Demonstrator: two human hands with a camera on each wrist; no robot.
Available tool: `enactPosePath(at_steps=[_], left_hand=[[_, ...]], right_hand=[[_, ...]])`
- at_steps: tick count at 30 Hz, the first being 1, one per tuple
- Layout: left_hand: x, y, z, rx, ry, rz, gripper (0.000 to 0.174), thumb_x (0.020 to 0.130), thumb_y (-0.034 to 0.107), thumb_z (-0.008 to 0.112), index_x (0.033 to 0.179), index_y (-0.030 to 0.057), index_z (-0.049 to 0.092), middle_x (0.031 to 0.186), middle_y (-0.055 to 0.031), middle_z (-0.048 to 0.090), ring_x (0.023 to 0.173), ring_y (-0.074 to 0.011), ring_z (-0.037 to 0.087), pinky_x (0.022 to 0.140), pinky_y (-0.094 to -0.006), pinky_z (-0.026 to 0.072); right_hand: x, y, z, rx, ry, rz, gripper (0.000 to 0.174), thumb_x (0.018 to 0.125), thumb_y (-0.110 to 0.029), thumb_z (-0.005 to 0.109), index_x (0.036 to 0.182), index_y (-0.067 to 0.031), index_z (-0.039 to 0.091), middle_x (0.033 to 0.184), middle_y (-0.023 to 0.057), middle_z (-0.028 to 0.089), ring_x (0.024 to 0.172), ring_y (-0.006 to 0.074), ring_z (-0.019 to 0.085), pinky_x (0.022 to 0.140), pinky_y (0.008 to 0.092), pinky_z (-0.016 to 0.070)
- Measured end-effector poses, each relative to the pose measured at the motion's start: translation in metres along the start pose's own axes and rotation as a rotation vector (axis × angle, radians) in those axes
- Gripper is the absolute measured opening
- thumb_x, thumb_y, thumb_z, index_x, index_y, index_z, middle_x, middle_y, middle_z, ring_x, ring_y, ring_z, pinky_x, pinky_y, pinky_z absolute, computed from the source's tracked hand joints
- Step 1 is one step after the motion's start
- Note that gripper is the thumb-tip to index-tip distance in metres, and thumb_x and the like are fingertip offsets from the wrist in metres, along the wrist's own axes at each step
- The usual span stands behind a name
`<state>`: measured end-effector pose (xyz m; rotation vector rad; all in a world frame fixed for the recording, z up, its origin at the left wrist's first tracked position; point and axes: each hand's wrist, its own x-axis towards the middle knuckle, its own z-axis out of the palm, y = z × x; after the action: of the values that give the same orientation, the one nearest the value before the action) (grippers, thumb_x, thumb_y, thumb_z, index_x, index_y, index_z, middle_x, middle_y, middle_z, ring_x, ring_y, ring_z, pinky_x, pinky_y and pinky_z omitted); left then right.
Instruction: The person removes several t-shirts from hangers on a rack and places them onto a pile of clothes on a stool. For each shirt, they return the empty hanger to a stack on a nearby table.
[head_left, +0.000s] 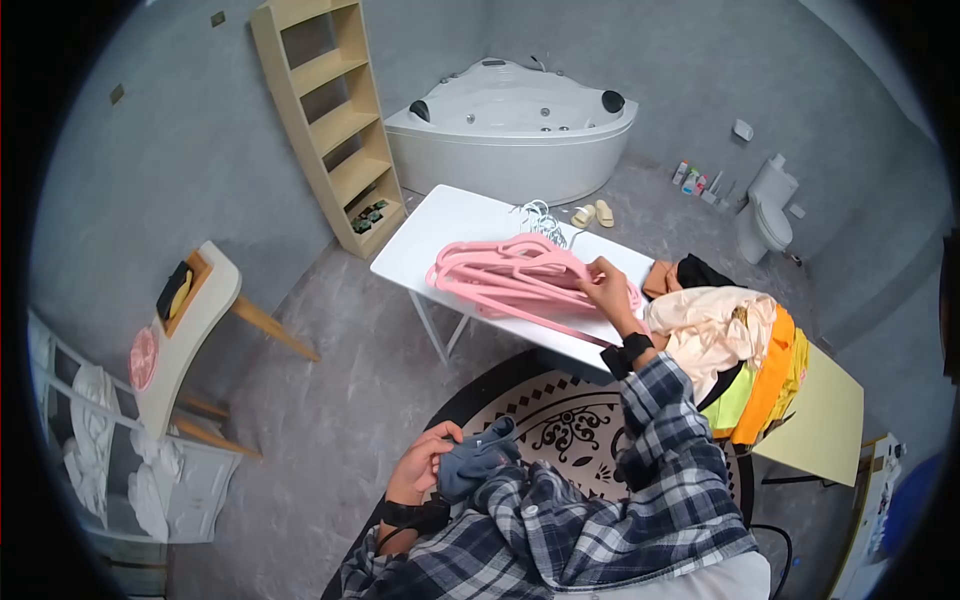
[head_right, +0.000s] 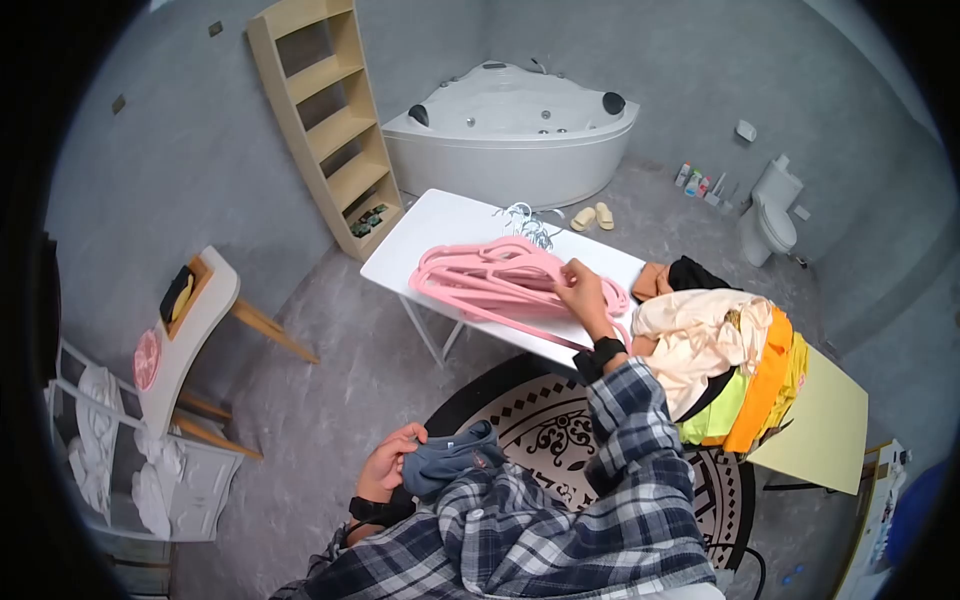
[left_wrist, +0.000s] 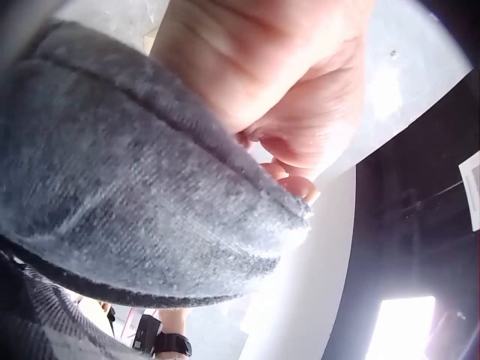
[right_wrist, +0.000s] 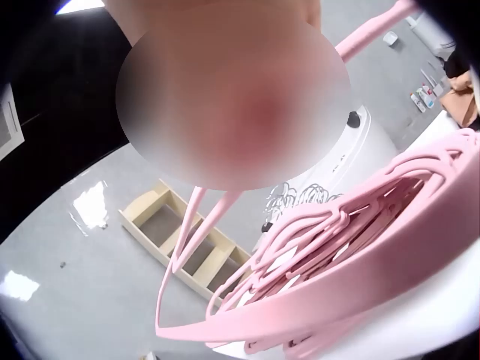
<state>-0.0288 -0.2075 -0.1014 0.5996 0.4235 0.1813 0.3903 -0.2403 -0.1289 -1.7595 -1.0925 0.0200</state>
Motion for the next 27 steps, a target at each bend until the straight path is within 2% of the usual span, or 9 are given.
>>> enactPosePath(at_steps=[10,16,19,21,22,23,24,26,27], left_hand=[[0.068,0.079,-0.033,0.045,0.048,-0.106,0.009,0.077,0.005,0.051,0.086,0.0048,0.050,0.057,0.0088,0.043,0.041,0.0029,0.035,0.037,-0.0108,0.0263],[0.090,0.096,-0.027,0.064,0.031,-0.162,0.007,0.078,0.004,0.050,0.086,0.0048,0.050,0.057,0.0086,0.043,0.042,0.0027,0.036,0.038,-0.0105,0.0284],[0.109,0.092,-0.022,0.092,-0.066,-0.226,0.007,0.079,0.004,0.050,0.086,0.0041,0.050,0.057,0.0077,0.043,0.043,0.0023,0.037,0.039,-0.0108,0.0296],[0.123,0.087,-0.011,0.116,-0.165,-0.273,0.007,0.080,0.004,0.050,0.086,0.0036,0.050,0.058,0.0069,0.043,0.044,0.0019,0.038,0.039,-0.0111,0.0305],[0.131,0.085,0.001,0.129,-0.217,-0.302,0.007,0.080,0.004,0.050,0.087,0.0034,0.049,0.058,0.0065,0.043,0.044,0.0017,0.038,0.039,-0.0113,0.0309],[0.139,0.080,0.014,0.143,-0.273,-0.337,0.007,0.080,0.004,0.050,0.087,0.0031,0.049,0.058,0.0061,0.043,0.044,0.0014,0.038,0.040,-0.0114,0.0313],[0.147,0.075,0.030,0.166,-0.334,-0.370,0.007,0.080,0.005,0.050,0.087,0.0027,0.049,0.057,0.0058,0.043,0.045,0.0008,0.039,0.040,-0.0117,0.0319],[0.157,0.061,0.067,0.232,-0.482,-0.453,0.009,0.080,0.005,0.052,0.087,0.0011,0.048,0.059,0.0043,0.044,0.044,0.0005,0.038,0.040,-0.0121,0.0318],[0.159,0.052,0.087,0.268,-0.559,-0.500,0.010,0.079,0.006,0.052,0.087,0.0004,0.048,0.060,0.0036,0.044,0.044,0.0003,0.037,0.040,-0.0123,0.0317]], right_hand=[[0.090,0.049,0.078,-0.170,-0.156,0.150,0.026,0.064,-0.014,0.066,0.085,-0.0005,0.058,0.072,0.0164,0.059,0.068,0.0296,0.058,0.061,0.0333,0.0446],[0.085,0.065,0.076,-0.280,-0.049,-0.040,0.033,0.065,-0.017,0.067,0.094,-0.0023,0.061,0.085,0.0150,0.060,0.074,0.0279,0.058,0.066,0.0307,0.0464],[0.067,0.039,0.062,-0.092,-0.011,0.059,0.032,0.066,-0.019,0.067,0.093,-0.0012,0.061,0.086,0.0144,0.060,0.073,0.0245,0.059,0.066,0.0303,0.0469],[0.039,-0.004,0.040,0.129,-0.198,0.291,0.032,0.072,-0.018,0.066,0.099,-0.0021,0.060,0.089,0.0092,0.061,0.074,0.0162,0.058,0.066,0.0280,0.0471],[0.016,-0.009,0.039,0.258,-0.216,0.208,0.034,0.071,-0.017,0.068,0.101,-0.0025,0.059,0.092,0.0079,0.061,0.078,0.0153,0.057,0.069,0.0266,0.0473],[-0.005,-0.018,0.026,0.202,-0.430,0.155,0.043,0.072,-0.011,0.066,0.112,-0.0037,0.053,0.107,0.0092,0.056,0.088,0.0135,0.055,0.077,0.0271,0.0458],[-0.036,-0.021,0.021,0.299,-0.557,0.065,0.059,0.070,-0.010,0.068,0.124,-0.0068,0.043,0.116,0.0103,0.048,0.092,0.0152,0.053,0.077,0.0282,0.0459],[-0.085,-0.061,-0.010,0.168,-0.840,0.358,0.078,0.065,-0.005,0.067,0.133,-0.0092,0.029,0.125,0.0142,0.040,0.104,0.0227,0.049,0.086,0.0318,0.0424],[-0.122,-0.051,-0.011,0.157,-0.713,0.103,0.080,0.062,-0.002,0.066,0.133,-0.0082,0.028,0.124,0.0160,0.040,0.113,0.0265,0.042,0.093,0.0336,0.0362]])
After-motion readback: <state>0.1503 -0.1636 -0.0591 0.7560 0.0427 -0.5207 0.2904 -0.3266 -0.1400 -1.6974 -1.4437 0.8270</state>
